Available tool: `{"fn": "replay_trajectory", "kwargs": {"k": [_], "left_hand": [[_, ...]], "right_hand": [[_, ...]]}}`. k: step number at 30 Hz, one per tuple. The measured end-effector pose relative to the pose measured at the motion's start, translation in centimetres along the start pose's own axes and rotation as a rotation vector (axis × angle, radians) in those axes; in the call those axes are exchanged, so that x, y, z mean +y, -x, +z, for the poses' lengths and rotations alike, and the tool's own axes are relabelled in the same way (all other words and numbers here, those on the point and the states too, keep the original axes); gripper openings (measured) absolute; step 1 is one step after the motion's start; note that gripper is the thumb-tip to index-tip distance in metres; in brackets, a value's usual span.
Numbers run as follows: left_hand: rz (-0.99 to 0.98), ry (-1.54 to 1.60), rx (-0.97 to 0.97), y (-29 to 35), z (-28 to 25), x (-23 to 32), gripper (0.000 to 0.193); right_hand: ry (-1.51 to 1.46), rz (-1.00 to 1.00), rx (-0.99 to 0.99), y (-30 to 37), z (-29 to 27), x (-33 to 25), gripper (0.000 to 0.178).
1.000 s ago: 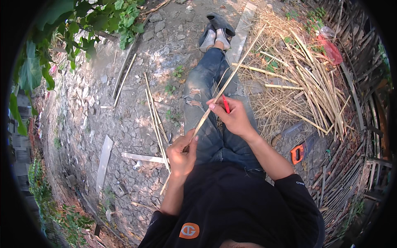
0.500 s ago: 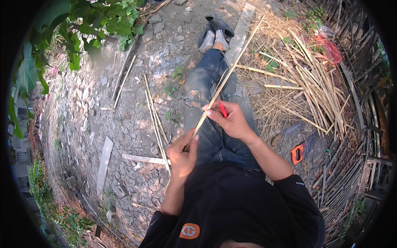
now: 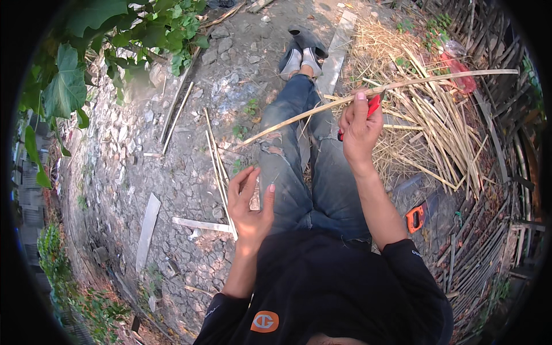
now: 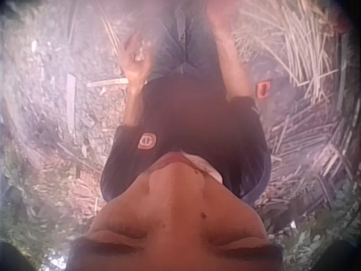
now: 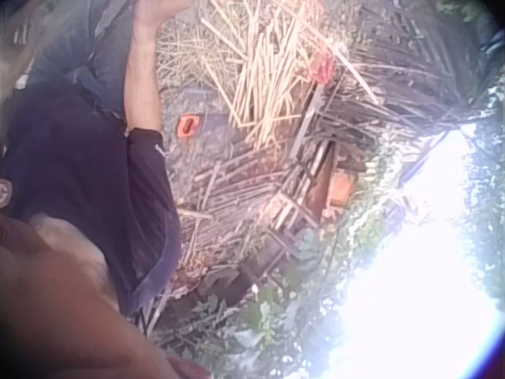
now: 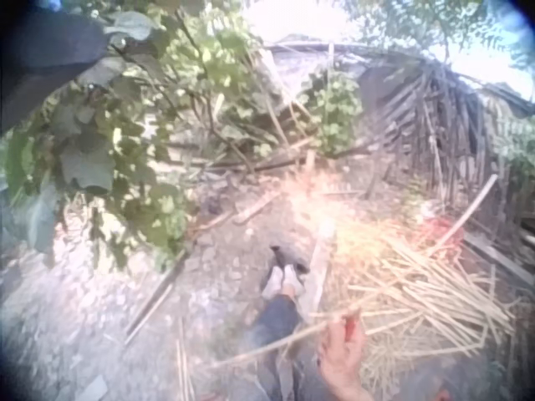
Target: The person sits on the ground and uses a red utility knife to shave and smooth a long, thin bamboo stick. They hold the stick with their left hand and scrape along its length with the knife in their right hand, occasionally rotating the stick to work on different sides.
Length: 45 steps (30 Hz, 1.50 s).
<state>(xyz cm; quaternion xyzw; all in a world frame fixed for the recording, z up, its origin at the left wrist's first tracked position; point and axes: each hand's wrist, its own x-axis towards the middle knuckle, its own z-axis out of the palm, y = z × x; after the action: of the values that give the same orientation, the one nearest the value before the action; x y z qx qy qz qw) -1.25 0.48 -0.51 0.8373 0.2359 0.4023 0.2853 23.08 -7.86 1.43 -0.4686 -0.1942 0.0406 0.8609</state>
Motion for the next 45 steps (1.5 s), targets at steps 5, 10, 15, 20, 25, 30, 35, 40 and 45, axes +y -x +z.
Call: {"fn": "replay_trajectory", "kwargs": {"k": [5,10,15,20,25,30,35,40,45], "left_hand": [[0.021,0.038,0.008,0.0,-0.6,-1.0,0.039],[0.023,0.052,0.033,0.2,-0.7,-1.2,0.036],[0.198,0.007,0.147,0.6,-1.3,-0.9,0.035],[0.327,-0.132,-0.01,-0.7,-1.2,0.1,0.036],[-0.025,-0.074,-0.609,1.8,0.0,-2.4,0.03],[-0.445,0.24,-0.61,3.2,0.7,-2.7,0.029],[-0.579,0.29,-0.512,3.3,1.2,-3.0,0.03],[-0.548,0.247,-0.459,3.1,1.2,-2.7,0.031],[-0.396,0.127,-0.367,3.3,1.3,-1.8,0.03]], "right_hand": [[0.373,-0.354,0.005,-5.5,-2.3,-3.0,0.018],[1.126,-0.415,-0.515,-6.6,-4.0,-5.3,0.012],[1.496,-0.239,-1.068,-2.7,-3.6,-5.3,0.014],[1.537,-0.213,-1.476,1.6,-3.6,-4.1,0.018],[1.478,-0.278,-1.566,1.7,-3.2,-3.2,0.021],[1.293,-0.346,-0.98,1.7,-2.6,-2.4,0.024],[1.172,-0.003,-0.875,4.7,-2.5,-3.2,0.037],[1.114,0.158,-1.036,10.2,-2.6,-0.4,0.044],[1.129,0.152,-0.99,11.0,-2.3,1.0,0.045]]}}
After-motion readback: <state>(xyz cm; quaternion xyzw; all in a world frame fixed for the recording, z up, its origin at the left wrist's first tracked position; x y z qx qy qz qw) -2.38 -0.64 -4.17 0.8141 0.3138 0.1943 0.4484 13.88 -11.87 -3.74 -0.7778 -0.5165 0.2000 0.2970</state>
